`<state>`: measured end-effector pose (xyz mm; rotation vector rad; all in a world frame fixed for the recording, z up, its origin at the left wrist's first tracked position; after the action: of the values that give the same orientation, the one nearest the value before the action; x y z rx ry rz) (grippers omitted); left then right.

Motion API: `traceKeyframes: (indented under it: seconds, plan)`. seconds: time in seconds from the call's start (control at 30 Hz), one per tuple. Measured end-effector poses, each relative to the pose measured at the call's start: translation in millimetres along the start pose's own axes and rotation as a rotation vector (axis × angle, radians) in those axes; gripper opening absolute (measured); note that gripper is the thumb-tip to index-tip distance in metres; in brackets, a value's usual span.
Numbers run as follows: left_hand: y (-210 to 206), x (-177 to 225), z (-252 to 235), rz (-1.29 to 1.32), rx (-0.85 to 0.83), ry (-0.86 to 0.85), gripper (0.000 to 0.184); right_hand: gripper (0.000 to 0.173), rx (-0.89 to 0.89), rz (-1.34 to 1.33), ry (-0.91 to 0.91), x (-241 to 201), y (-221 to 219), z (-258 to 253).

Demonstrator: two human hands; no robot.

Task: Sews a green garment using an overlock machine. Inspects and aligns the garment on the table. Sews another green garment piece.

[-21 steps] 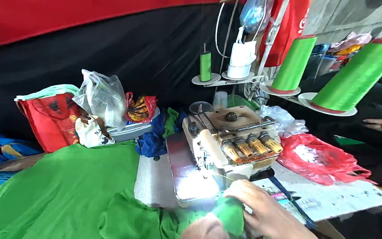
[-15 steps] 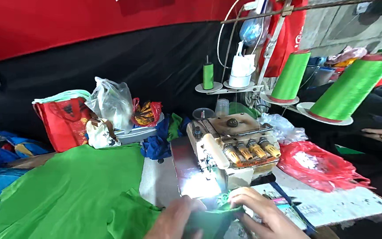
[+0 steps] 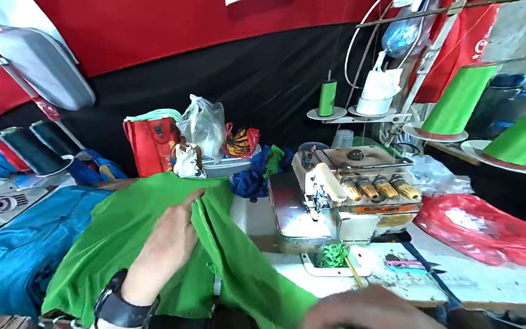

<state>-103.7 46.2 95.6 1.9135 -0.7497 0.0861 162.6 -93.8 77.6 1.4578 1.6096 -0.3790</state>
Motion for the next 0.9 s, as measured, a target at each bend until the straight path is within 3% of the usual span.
traceKeyframes:
  seconds: [0.07,0.13,0.2,0.27,0.33,0.4,0.5,0.57,0.63,0.73,0.8,0.83,0.9]
  plan:
    - [4,12,19,0.553,-0.089,0.164,0.024,0.034,0.101,0.08,0.011,18,4,-6]
    - [8,32,32,1.093,-0.153,0.33,0.032,0.033,0.317,0.202,-0.012,37,14,-13]
    - [14,47,39,1.28,-0.197,0.336,0.036,0.052,0.413,0.266,-0.008,36,18,-23]
    - [22,57,44,1.263,-0.239,0.295,0.034,0.075,0.405,0.249,-0.007,23,13,-30]
    - [29,65,45,1.244,-0.286,0.246,0.033,0.083,0.365,0.177,-0.074,12,3,-32]
    - [38,69,49,1.263,-0.277,0.145,0.031,0.072,0.3,0.129,-0.18,15,-3,-25]
    - [51,61,53,1.411,-0.203,0.044,0.018,0.041,0.158,0.067,-0.31,24,7,-4]
    - [53,46,54,1.511,-0.144,0.079,0.016,0.031,0.148,0.061,-0.373,34,19,17]
    - [50,29,54,1.522,-0.04,0.145,0.016,0.032,0.22,0.088,-0.412,43,33,35]
    - [34,7,48,1.529,0.076,0.316,0.052,0.021,0.438,-0.023,-0.441,58,41,51]
    - [15,-13,37,1.48,0.122,0.428,0.058,0.018,0.624,-0.15,-0.477,69,37,51]
    - [2,-26,29,1.355,0.137,0.46,0.053,0.017,0.703,-0.198,-0.491,76,33,49]
    - [-29,-60,14,0.806,0.065,0.412,0.033,0.016,0.791,-0.244,-0.492,92,26,46]
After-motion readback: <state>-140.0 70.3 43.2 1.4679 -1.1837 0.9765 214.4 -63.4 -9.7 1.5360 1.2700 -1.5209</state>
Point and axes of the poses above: each hand's wrist, its own z-axis away from the middle knuckle, its own y-axis out of the back of the hand, x = y × z, the point moved 1 cm from there along -z, towards the middle knuckle, and after that the axes turned 5 degrees about x, right-handed, at the moved point
